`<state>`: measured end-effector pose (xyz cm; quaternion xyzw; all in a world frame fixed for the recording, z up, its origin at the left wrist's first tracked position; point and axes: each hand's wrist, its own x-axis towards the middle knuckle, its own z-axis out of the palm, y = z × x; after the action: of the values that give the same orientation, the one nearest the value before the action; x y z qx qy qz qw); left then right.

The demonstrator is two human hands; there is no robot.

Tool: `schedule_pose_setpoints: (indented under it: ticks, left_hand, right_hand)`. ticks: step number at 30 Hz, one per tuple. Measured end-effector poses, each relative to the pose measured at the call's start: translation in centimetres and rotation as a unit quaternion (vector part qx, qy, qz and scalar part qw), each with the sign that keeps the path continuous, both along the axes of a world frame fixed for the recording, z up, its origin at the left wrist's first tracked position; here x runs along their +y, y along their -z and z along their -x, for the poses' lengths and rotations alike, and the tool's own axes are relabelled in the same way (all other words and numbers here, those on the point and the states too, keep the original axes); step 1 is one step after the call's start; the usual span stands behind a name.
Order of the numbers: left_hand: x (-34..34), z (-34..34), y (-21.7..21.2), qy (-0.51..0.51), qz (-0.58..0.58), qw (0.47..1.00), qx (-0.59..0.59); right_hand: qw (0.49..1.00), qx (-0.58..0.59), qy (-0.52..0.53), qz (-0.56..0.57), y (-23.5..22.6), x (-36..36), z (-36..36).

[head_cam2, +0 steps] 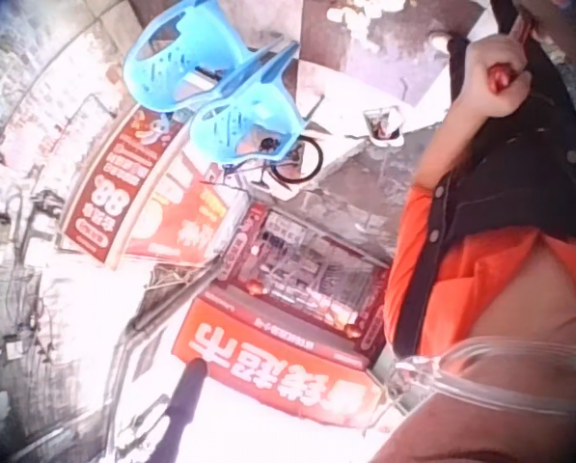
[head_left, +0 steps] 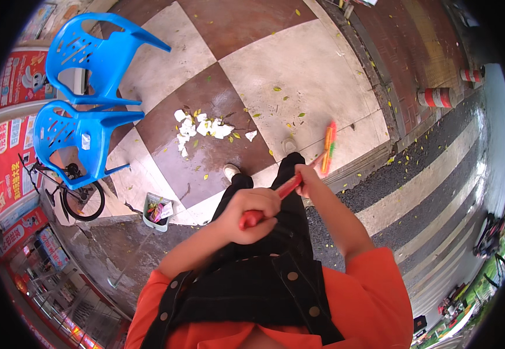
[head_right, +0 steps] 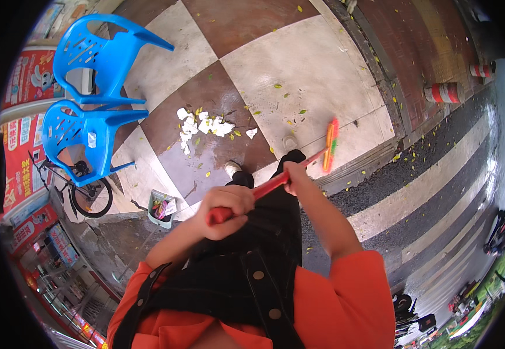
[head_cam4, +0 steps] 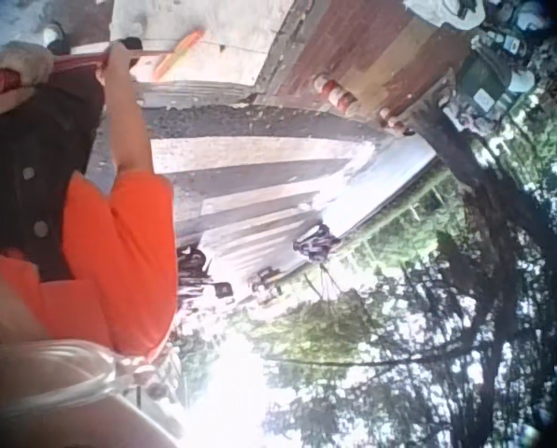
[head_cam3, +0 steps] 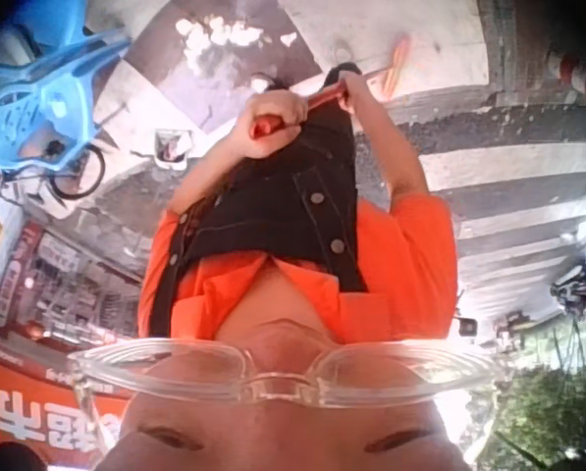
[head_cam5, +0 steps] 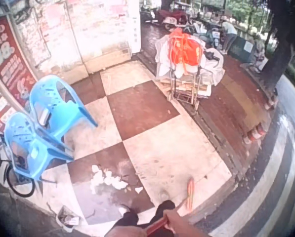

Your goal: The person sweeps scraps of paper and debris into a dustpan with a broom on a tiled sidewalk and then dumps the trash into a public waste bin.

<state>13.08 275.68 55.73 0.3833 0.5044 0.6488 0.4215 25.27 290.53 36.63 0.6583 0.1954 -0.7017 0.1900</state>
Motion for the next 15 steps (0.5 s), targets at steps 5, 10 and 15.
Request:
schedule_pose_setpoints:
  ticks: [5,10,15]
  left_hand:
    - [-9.0,6.3,-6.3,-0.091,0.053,0.993,0.056]
    - [-14.4,8.2,-11.8,-0.120,0.103,0.975,0.156]
    - [-15.7,8.5,-16.0,-0.114,0.014,0.967,0.228]
  right_hand:
    - [0.991,0.090,-0.064,0.077,-3.9,-10.9,9.8]
    - [0.971,0.151,-0.117,0.142,-6.1,-19.3,16.9]
    - [0.950,0.216,-0.118,0.190,-12.0,-20.6,17.7]
